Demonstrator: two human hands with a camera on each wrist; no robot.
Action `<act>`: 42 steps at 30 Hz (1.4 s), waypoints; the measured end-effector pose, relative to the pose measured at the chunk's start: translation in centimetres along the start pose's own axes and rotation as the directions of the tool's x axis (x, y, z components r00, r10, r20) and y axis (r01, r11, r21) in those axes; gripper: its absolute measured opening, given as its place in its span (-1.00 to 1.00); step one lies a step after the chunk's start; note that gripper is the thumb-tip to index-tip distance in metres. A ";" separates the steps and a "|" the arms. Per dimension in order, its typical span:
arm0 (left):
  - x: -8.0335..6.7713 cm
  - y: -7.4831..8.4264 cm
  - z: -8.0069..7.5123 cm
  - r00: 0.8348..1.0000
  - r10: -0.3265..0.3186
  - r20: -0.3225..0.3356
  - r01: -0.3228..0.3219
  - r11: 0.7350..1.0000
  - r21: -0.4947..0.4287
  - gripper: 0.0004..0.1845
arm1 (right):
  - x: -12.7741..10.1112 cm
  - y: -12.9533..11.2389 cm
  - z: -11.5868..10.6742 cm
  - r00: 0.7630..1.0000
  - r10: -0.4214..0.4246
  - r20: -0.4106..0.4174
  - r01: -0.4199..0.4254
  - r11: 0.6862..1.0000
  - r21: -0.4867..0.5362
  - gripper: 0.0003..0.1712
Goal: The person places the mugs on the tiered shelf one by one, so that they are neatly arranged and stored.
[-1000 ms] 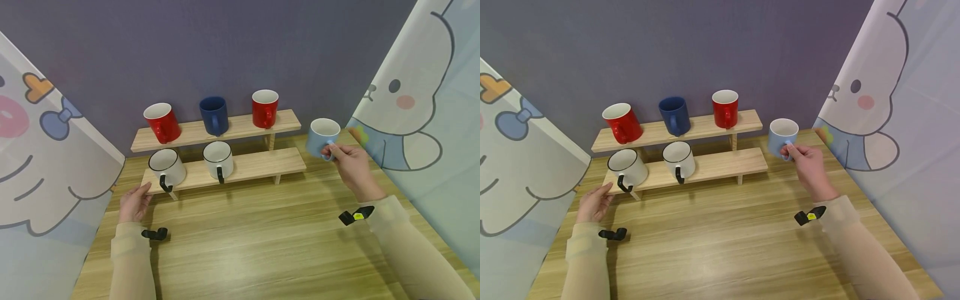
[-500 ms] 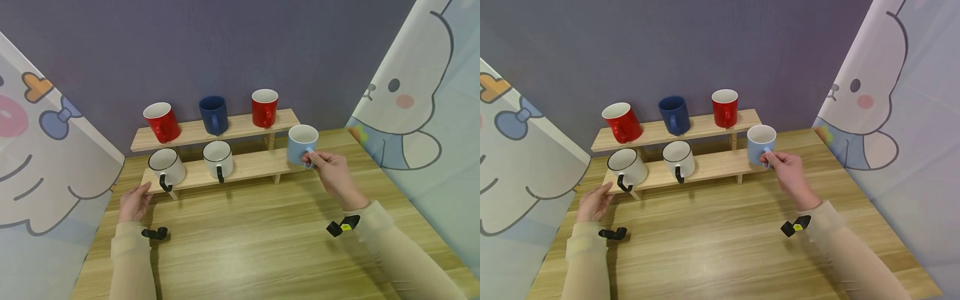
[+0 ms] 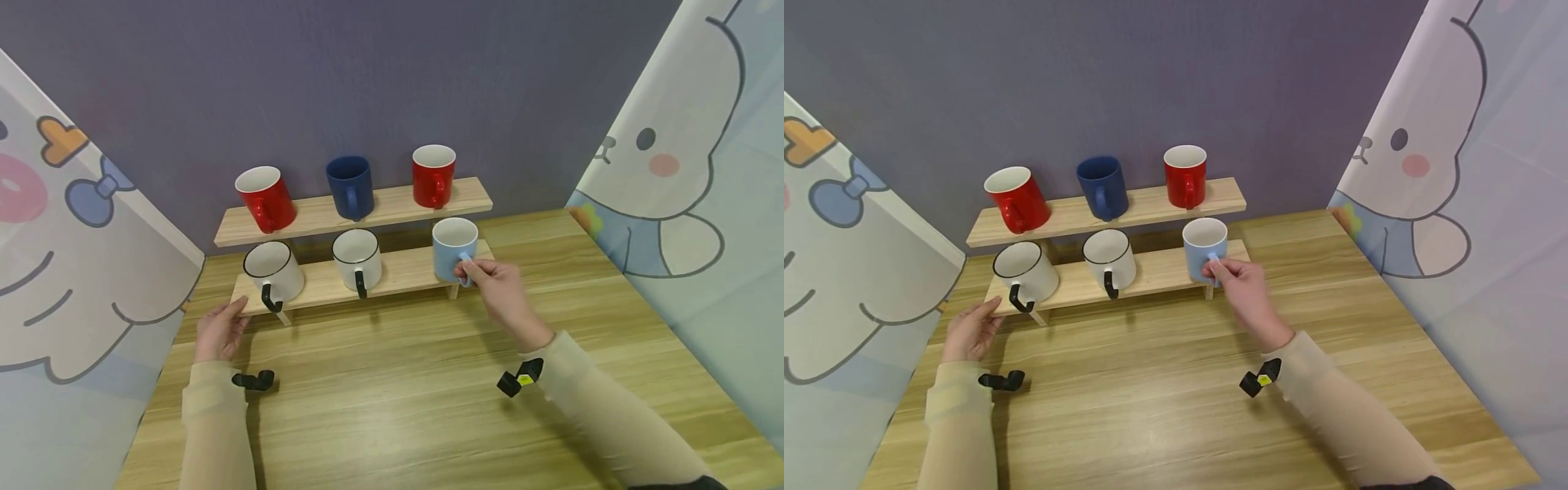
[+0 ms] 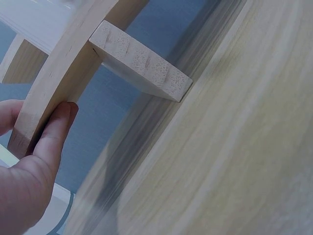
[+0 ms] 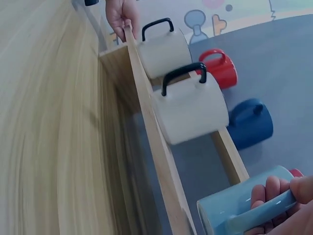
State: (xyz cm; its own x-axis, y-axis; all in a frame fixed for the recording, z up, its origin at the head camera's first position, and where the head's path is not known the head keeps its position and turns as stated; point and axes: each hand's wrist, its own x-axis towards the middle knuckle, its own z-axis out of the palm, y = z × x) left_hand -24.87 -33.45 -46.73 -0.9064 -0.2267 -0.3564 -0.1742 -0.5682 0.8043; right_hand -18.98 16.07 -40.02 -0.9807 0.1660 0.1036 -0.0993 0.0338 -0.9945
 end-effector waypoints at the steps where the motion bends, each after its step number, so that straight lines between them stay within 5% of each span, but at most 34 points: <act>1: 0.0 0.0 0.0 1.000 -0.001 -0.001 0.001 1.000 0.001 -0.90 | 0.0 0.1 0.3 1.000 0.002 -0.001 -0.002 1.000 -0.003 -0.64; 22: -0.2 -0.1 0.2 1.000 0.003 -0.008 -0.003 0.999 0.033 -0.84 | 0.6 1.8 2.7 0.999 0.015 -0.035 -0.012 0.997 0.077 -0.69; 29: -0.3 -0.1 0.5 1.000 -0.002 -0.025 0.003 0.998 0.065 -0.59 | 0.5 2.1 2.2 1.000 0.002 0.015 -0.003 1.000 0.024 -0.68; 42: -0.1 -0.3 0.8 0.998 0.012 -0.067 -0.006 0.996 0.086 -0.57 | 0.5 2.1 1.0 1.000 0.003 0.015 -0.001 0.997 -0.080 -0.60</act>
State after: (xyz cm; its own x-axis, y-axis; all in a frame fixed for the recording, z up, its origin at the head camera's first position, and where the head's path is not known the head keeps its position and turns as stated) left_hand -25.00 -32.57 -46.56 -0.8804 -0.2862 -0.3780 -0.2009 -0.4969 0.8442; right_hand -19.81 15.24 -42.05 -0.9833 0.1514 0.1008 -0.0843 0.1119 -0.9901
